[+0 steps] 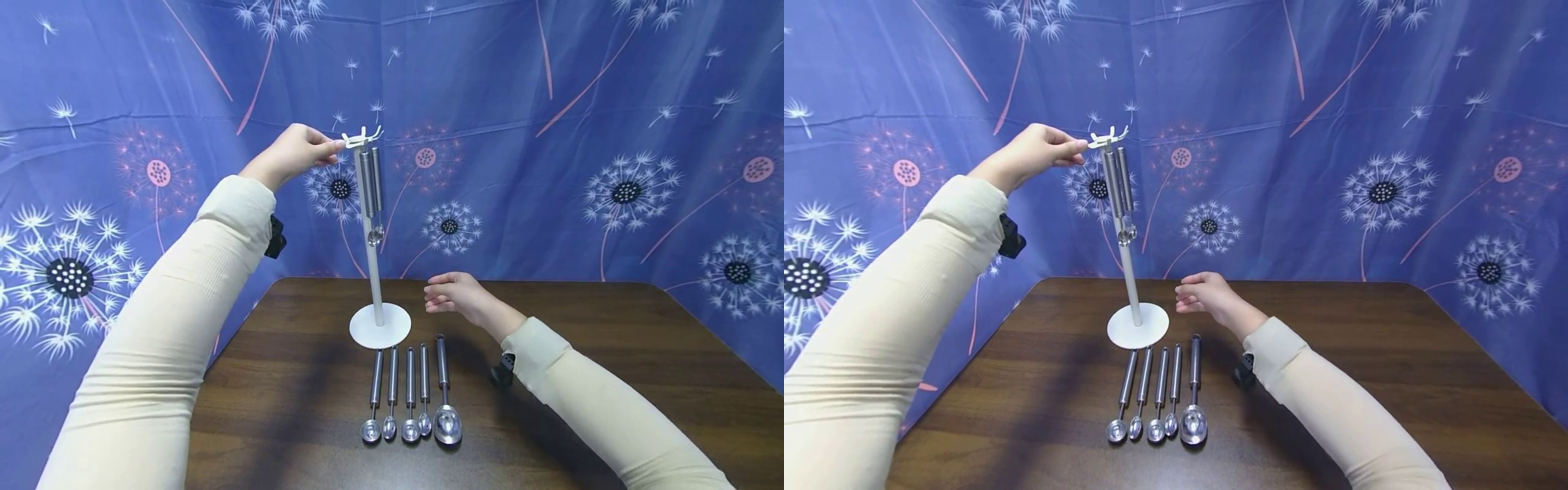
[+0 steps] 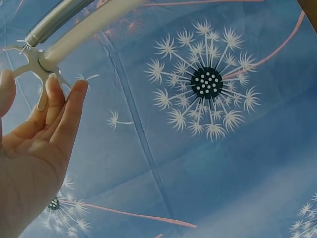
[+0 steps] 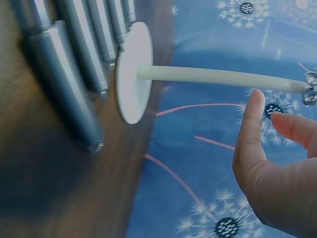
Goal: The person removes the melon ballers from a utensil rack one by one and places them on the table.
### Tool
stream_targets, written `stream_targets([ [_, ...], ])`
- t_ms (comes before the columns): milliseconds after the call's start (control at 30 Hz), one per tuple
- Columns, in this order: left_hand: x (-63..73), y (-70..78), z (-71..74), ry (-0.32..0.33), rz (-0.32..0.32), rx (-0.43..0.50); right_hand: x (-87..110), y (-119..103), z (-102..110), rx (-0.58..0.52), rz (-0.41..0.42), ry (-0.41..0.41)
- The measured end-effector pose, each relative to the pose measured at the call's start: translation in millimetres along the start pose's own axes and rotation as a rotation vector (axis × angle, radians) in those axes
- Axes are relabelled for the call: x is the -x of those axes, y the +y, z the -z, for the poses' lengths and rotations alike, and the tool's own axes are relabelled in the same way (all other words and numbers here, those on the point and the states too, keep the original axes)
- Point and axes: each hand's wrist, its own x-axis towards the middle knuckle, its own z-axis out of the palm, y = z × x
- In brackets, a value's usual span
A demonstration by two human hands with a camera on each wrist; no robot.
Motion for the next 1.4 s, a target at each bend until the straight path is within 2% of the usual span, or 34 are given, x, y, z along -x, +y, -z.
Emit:
stream_targets([
  [167, 0.5, -0.7, -1.8, 0.028, -0.033, -0.056, -2.0, -20, -9, 0.009, 0.020, -0.008],
  [433, 1.4, 0.5, -0.2, 0.018, 0.008, -0.004, -10.5, -61, -24, 0.015, 0.084, 0.008],
  [633, 0.1, -0.7, 0.4, 0.044, 0.012, 0.075, -16.6, -92, -35, 0.012, 0.141, 0.078],
  [733, -0.1, -0.8, -0.9, 0.064, 0.007, 0.097, -20.4, -103, -40, -0.027, 0.175, 0.112],
  [1000, 0.2, 0.6, -3.1, 0.082, 0.028, 0.157, -28.3, -122, -52, -0.095, 0.252, 0.153],
  [1200, -1.6, 0.2, -4.7, 0.089, 0.025, 0.200, -37.9, -133, -57, -0.081, 0.306, 0.169],
  [1400, -0.5, 0.5, -4.0, 0.092, 0.031, 0.201, -45.5, -140, -59, -0.010, 0.339, 0.176],
])
